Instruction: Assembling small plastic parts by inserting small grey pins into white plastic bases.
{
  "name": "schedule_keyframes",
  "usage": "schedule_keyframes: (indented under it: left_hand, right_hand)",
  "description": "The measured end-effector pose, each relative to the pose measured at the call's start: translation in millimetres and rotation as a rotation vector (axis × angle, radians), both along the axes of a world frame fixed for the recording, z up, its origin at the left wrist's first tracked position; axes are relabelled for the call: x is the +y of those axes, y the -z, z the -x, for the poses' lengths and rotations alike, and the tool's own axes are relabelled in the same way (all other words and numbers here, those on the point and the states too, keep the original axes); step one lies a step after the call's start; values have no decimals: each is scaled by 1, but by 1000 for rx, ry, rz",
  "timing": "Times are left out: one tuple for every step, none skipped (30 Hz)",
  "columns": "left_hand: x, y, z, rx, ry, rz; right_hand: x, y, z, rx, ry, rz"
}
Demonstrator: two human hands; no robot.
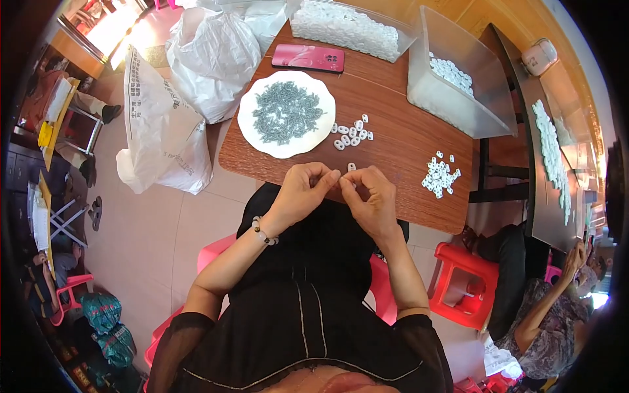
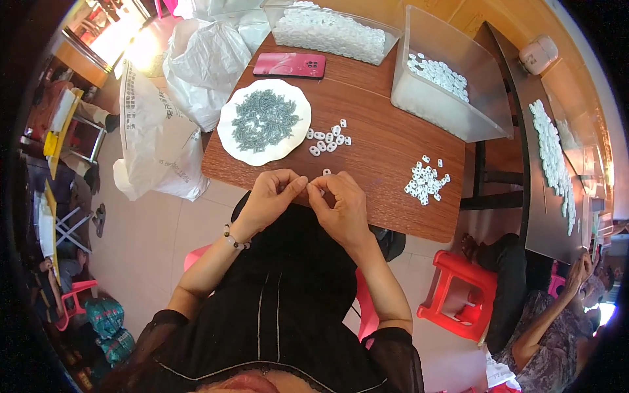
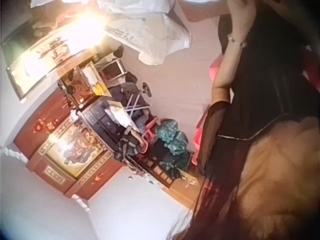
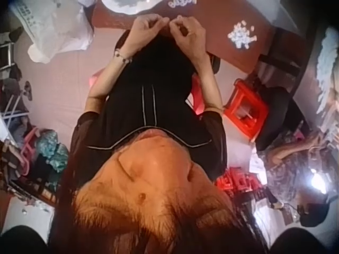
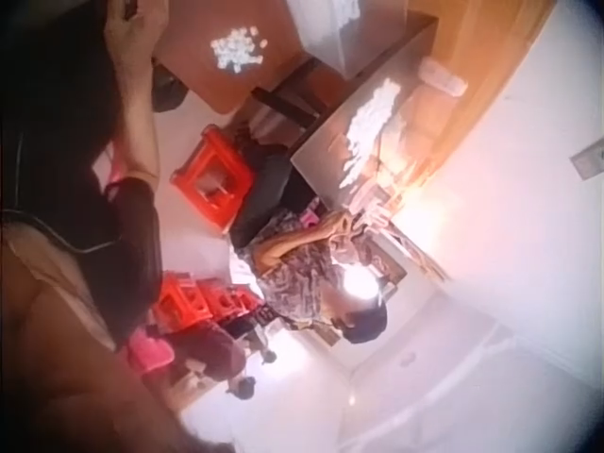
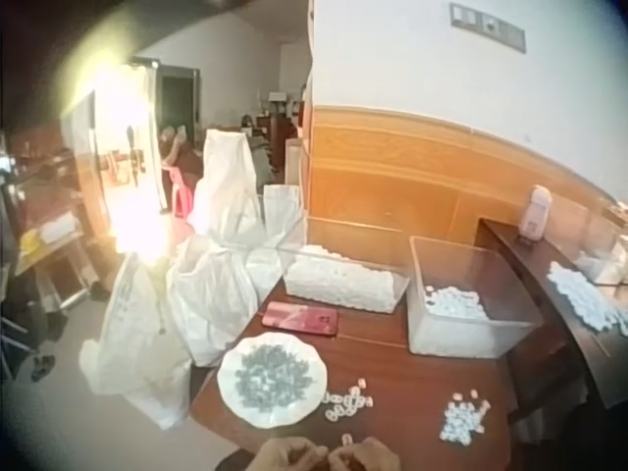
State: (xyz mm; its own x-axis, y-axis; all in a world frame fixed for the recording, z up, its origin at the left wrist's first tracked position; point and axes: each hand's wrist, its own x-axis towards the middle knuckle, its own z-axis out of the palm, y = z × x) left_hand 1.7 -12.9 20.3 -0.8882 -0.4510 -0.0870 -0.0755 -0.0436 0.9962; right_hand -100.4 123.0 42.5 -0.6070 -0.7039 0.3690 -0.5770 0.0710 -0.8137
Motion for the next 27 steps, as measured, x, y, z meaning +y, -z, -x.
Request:
schedule_keyframes:
  left_hand:
    - [1, 2, 1, -4, 11, 31]
    - [2, 3, 2, -7, 23, 61]
    - [3, 3, 3, -8, 26, 62]
    - [3, 2, 3, -17, 50, 59]
    - [4, 2, 3, -26, 73, 57]
    - [4, 2, 4, -28, 75, 58]
    - [5, 2, 4, -23, 74, 47]
    - [5, 2, 4, -18, 70, 36]
    - [5, 4, 4, -19, 69, 36]
    - [6, 6, 4, -22, 67, -23]
    - [7, 5, 5, -24, 67, -83]
    - [7, 2, 4, -26, 67, -83]
    - [8, -3, 4, -42, 62, -123]
    - [9, -7, 3, -58, 56, -163]
    - [9, -6, 3, -58, 56, -163]
    - [9, -6, 2, -58, 57, -236]
    - [10, -5, 1, -57, 56, -308]
    - [10, -5, 1, -57, 56, -308]
    - [11, -4, 0, -55, 50, -390]
    - [11, -3, 0, -57, 43, -474]
    - [11, -1, -1, -59, 42, -476]
    - [11, 1, -1, -72, 39, -518]
    - [11, 2, -2, -84, 37, -559]
    - [11, 3, -2, -84, 37, -559]
    - [11, 4, -3, -70, 26, -585]
    - [11, 3, -3, -57, 17, -610]
    - [11, 2, -2, -58, 19, -611]
  right_hand:
    - [3, 2, -1, -53, 16, -34]
    - [5, 2, -1, -54, 19, -33]
    - [6, 2, -2, -120, 36, -10]
    - [7, 3, -2, -186, 52, 15]
    - [9, 4, -1, -188, 55, 16]
    - [10, 5, 1, -159, 23, 9]
    - [11, 6, 3, -130, -8, 1]
    - [12, 5, 3, -132, -9, 3]
    - [12, 4, 2, -131, -5, -11]
    - [12, 3, 2, -131, -2, -24]
    - [11, 3, 2, -133, -2, -24]
    - [11, 3, 2, -79, 9, -5]
    - [11, 4, 3, -24, 20, 13]
    - [11, 4, 3, -25, 20, 13]
    - [11, 4, 4, 7, 24, 30]
    - [11, 4, 5, 39, 29, 48]
    - [11, 2, 4, 39, 28, 49]
    - [11, 0, 4, 61, 30, 47]
    - [11, -1, 3, 84, 32, 46]
    - [11, 0, 3, 81, 32, 44]
    - [10, 1, 4, 91, 26, 46]
    - [10, 2, 4, 102, 21, 47]
    - [11, 2, 5, 102, 21, 47]
    - [12, 2, 6, 105, 6, 25]
    - [13, 2, 6, 108, -9, 3]
    - [13, 4, 5, 108, -8, 2]
    - [14, 6, 4, -1, 26, 17]
